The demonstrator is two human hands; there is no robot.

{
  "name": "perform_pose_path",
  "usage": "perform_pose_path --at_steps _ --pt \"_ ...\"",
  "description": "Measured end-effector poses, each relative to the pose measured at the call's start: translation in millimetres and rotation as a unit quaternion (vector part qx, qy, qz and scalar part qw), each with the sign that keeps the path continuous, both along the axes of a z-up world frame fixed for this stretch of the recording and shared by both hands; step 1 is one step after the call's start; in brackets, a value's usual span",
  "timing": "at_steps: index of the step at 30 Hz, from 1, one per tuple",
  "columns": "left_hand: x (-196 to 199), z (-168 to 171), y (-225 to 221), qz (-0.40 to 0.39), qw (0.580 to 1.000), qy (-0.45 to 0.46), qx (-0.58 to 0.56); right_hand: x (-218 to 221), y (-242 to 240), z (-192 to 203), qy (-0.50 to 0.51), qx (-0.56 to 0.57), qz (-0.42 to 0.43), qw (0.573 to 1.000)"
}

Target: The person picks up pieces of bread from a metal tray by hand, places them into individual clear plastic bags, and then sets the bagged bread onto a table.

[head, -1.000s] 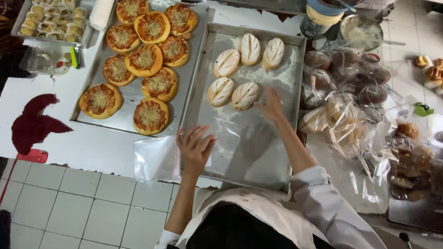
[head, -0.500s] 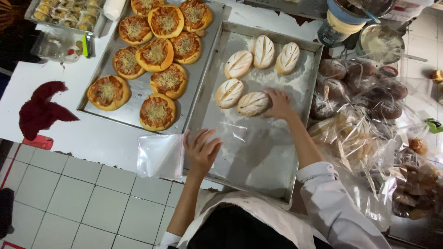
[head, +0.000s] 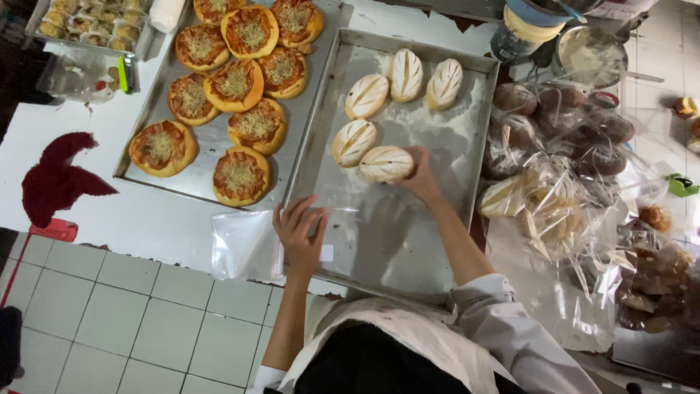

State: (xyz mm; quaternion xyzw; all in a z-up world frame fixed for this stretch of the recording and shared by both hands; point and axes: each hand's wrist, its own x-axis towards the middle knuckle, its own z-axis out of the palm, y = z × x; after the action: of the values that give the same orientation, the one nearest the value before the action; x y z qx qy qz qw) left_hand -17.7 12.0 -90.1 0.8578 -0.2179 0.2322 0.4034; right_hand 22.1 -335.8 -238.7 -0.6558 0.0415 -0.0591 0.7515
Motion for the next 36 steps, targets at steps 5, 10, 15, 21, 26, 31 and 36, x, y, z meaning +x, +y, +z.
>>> perform_pose_path --at_steps 5,10,15,21,26,31,36 --pt "-0.2 -4.1 2.2 0.009 1.0 0.002 -0.01 -1.4 17.3 -0.2 0.133 0.268 -0.027 0.954" --pt "1.7 -5.8 1.5 0.024 0.998 0.049 -0.041 -16.0 35.8 1.4 0.121 0.316 -0.001 0.941" --pt "2.9 -1.4 -1.4 0.018 0.988 0.11 -0.106 -32.3 47.6 8.5 0.146 0.405 -0.108 0.896" --pt "5.8 4.8 -4.8 0.01 0.986 0.136 -0.098 -93.1 45.1 57.0 0.122 0.435 -0.145 0.88" --pt "4.5 1.4 -24.4 -0.055 0.987 0.118 -0.1 -131.4 52.8 87.8 0.035 0.466 -0.113 0.877" --pt "4.0 -4.1 -40.0 -0.078 0.99 0.084 -0.08 -138.7 58.5 95.8 0.048 0.503 -0.132 0.853" --pt "7.7 -5.2 -40.9 -0.098 0.99 0.07 -0.072 -145.8 64.4 98.4 0.075 0.411 -0.139 0.898"
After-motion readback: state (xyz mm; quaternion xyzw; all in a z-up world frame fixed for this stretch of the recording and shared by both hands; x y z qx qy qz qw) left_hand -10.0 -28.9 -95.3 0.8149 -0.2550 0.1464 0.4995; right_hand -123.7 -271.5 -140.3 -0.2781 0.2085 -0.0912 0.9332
